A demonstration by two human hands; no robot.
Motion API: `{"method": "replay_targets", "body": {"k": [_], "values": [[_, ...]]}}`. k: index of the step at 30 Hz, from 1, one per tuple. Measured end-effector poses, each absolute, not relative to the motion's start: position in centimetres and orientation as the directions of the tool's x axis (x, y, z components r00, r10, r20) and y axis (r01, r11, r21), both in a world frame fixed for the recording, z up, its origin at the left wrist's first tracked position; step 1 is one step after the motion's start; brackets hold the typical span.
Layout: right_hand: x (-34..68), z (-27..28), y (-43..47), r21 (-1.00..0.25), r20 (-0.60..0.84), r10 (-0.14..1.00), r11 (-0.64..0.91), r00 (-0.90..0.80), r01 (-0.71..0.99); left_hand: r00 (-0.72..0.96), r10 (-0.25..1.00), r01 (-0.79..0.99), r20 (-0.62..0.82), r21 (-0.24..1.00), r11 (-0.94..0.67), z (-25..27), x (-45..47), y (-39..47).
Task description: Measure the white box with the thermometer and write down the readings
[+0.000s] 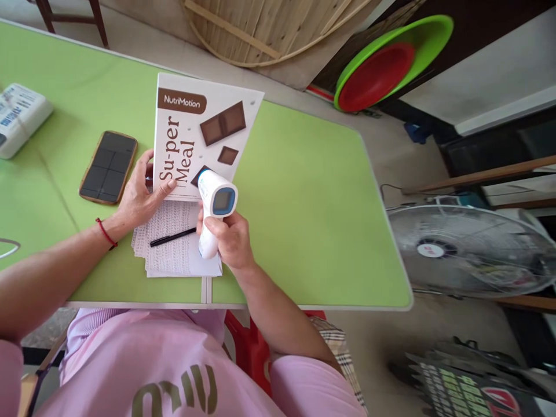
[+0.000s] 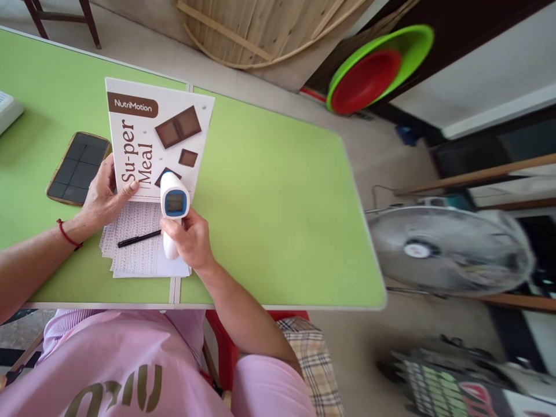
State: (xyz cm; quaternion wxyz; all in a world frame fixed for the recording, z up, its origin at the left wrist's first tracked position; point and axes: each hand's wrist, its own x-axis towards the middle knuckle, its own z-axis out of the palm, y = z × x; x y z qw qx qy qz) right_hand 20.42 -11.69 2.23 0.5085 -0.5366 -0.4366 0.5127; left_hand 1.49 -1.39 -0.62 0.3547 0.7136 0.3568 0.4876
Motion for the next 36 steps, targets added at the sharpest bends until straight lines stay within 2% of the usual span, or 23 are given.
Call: {"method": "replay_targets", "body": {"k": [3, 22, 36], "values": [[20.46, 2.26, -11.60, -0.986, -0.142, 0.987, -0.135, 0.068, -0.101, 0.280, 0.849, 0.147, 0.447, 0.854, -0.498, -0.50, 1.48, -1.38], [20.97, 1.56, -11.55, -0.993, -0.113, 0.988, -0.114, 0.101, 0.007, 0.295, 0.840, 0.122, 0.455, 0.854, -0.506, -0.88, 1.39, -1.23], [20.86, 1.52, -11.61, -0.993, -0.118, 0.987, -0.115, 0.114, -0.032, 0.304, 0.861, 0.126, 0.408, 0.878, -0.461, -0.60, 1.32, -1.38]]}}
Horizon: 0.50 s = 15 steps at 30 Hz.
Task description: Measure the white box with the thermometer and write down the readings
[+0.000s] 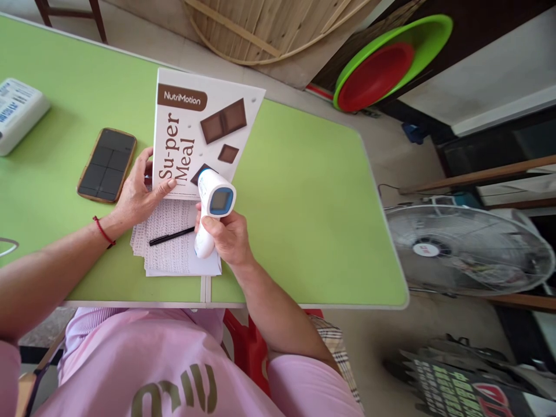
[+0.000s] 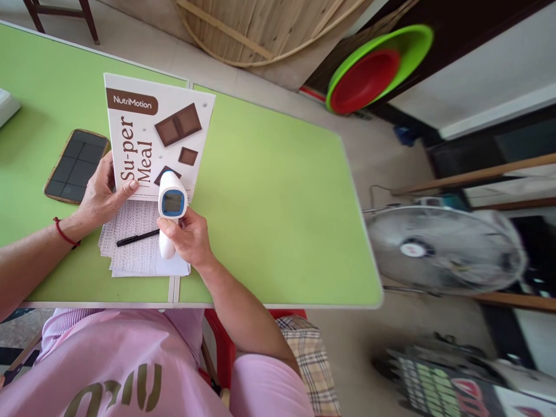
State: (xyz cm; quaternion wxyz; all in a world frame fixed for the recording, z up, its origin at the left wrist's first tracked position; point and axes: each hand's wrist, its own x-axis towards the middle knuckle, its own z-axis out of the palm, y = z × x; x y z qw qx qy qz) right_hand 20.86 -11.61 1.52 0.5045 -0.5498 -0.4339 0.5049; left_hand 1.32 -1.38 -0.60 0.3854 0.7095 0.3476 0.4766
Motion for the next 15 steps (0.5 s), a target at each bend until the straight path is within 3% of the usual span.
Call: {"method": "replay_targets", "body": {"k": [15], "values": [[20.85, 1.75, -11.63, -0.990, -0.138, 0.985, -0.137, 0.101, -0.019, 0.293, 0.872, 0.123, 0.391, 0.889, -0.440, -0.32, 1.37, -1.45]]}}
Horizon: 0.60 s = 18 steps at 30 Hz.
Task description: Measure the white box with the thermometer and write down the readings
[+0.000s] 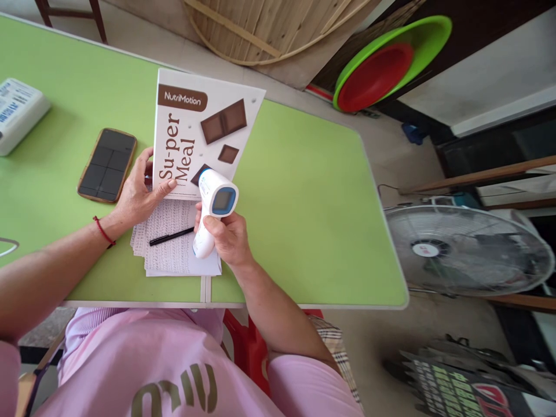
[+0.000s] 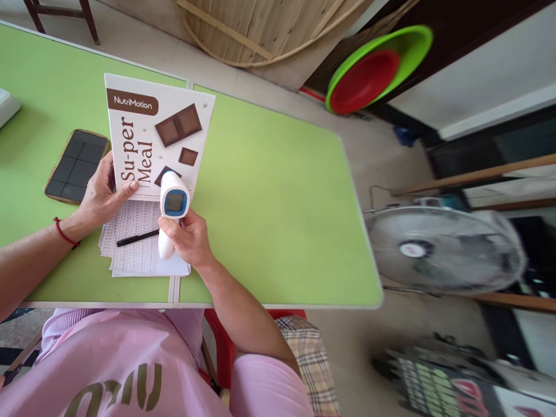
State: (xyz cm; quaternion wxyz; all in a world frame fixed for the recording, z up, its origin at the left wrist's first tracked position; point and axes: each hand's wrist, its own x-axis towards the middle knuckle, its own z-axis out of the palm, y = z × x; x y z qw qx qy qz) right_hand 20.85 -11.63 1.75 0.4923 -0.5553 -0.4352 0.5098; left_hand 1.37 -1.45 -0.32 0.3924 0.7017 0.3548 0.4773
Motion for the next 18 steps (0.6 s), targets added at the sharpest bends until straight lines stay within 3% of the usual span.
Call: {"method": "replay_targets", "body": {"k": [10, 18], "values": [[20.9, 1.8, -11.6, -0.989, -0.151, 0.985, -0.149, 0.089, -0.020, 0.244, 0.871, 0.242, 0.426, 0.843, -0.480, -0.8, 0.7, -0.9], [21.8, 2.7, -11.3, -0.987, -0.164, 0.985, -0.163, 0.062, -0.011, 0.338, 0.891, 0.234, 0.303, 0.890, -0.391, -0.6, -0.4, -0.1]]}}
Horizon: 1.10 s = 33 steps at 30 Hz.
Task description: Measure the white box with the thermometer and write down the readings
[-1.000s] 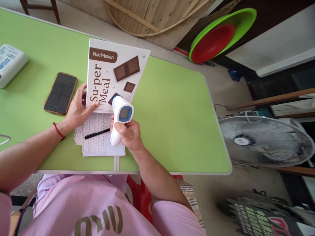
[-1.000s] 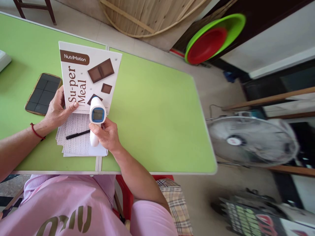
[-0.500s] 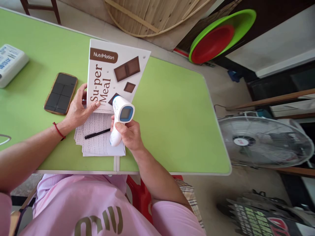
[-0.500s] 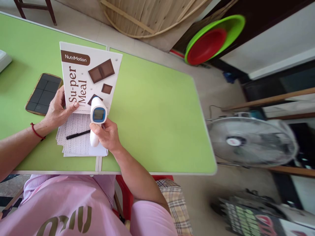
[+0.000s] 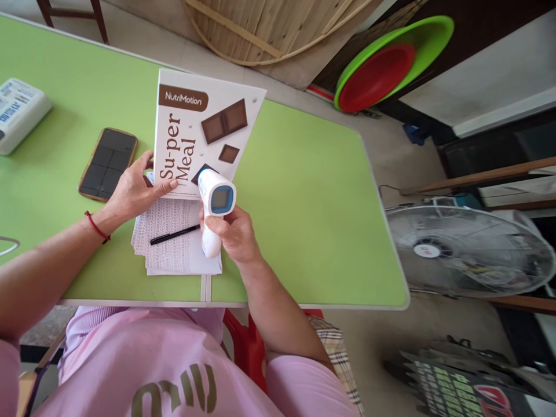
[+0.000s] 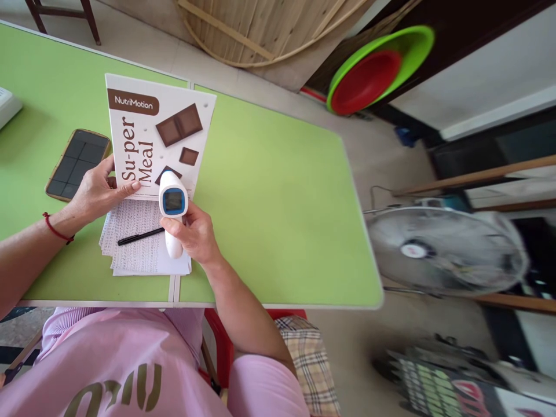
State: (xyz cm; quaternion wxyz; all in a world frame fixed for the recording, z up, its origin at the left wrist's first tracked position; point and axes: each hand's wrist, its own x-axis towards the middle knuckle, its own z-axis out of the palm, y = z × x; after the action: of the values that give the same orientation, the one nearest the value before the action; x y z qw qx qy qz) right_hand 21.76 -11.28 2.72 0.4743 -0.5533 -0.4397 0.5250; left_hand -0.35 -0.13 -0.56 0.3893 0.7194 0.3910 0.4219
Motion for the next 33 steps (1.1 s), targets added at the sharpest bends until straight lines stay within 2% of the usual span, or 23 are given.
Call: {"method": "replay_targets", "body": {"k": [8, 11, 13, 15, 18, 21, 24, 30, 32, 33], "values": [[22.2, 3.3, -11.1, -0.989, -0.143, 0.990, -0.143, 0.021, 0.022, 0.397, 0.874, 0.215, 0.279, 0.898, -0.385, 0.7, 0.1, -0.4], [23.7, 3.6, -11.0, -0.994, -0.045, 0.998, -0.048, 0.034, 0.098, 0.406, 0.872, 0.217, 0.273, 0.898, -0.382, 0.8, 0.0, -0.5], [25.3, 3.6, -10.7, -0.977, 0.087, 0.987, 0.057, 0.138, 0.206, 0.398, 0.873, 0.208, 0.281, 0.899, -0.385, 0.6, -0.1, -0.4], [27.2, 3.4, -10.4, -0.910, 0.236, 0.925, 0.103, 0.299, 0.401, 0.390, 0.874, 0.193, 0.290, 0.902, -0.385, 0.2, -0.2, -0.3], [29.8, 2.7, -9.8, -0.680, 0.321, 0.866, -0.071, 0.383, 0.730, 0.387, 0.876, 0.184, 0.287, 0.907, -0.378, -0.7, -0.4, -0.1], [31.0, 1.7, -9.1, -0.356, 0.215, 0.931, -0.205, 0.294, 0.911, 0.380, 0.876, 0.178, 0.297, 0.906, -0.385, -1.5, -0.5, 0.1], [31.0, 0.9, -8.8, -0.161, 0.095, 0.974, -0.189, 0.206, 0.969, 0.377, 0.877, 0.180, 0.299, 0.905, -0.386, -1.8, -0.6, 0.4], [30.7, 0.7, -8.9, -0.096, 0.039, 0.981, -0.184, 0.188, 0.978, 0.383, 0.883, 0.190, 0.270, 0.913, -0.362, -1.4, -0.6, 0.3], [30.7, 0.9, -8.9, -0.150, 0.085, 0.977, -0.181, 0.195, 0.972, 0.372, 0.882, 0.183, 0.289, 0.909, -0.375, -1.1, -0.6, 0.2], [30.5, 1.0, -9.0, -0.216, 0.133, 0.972, -0.164, 0.195, 0.963, 0.368, 0.881, 0.186, 0.296, 0.905, -0.382, -1.0, -0.6, 0.1]]}}
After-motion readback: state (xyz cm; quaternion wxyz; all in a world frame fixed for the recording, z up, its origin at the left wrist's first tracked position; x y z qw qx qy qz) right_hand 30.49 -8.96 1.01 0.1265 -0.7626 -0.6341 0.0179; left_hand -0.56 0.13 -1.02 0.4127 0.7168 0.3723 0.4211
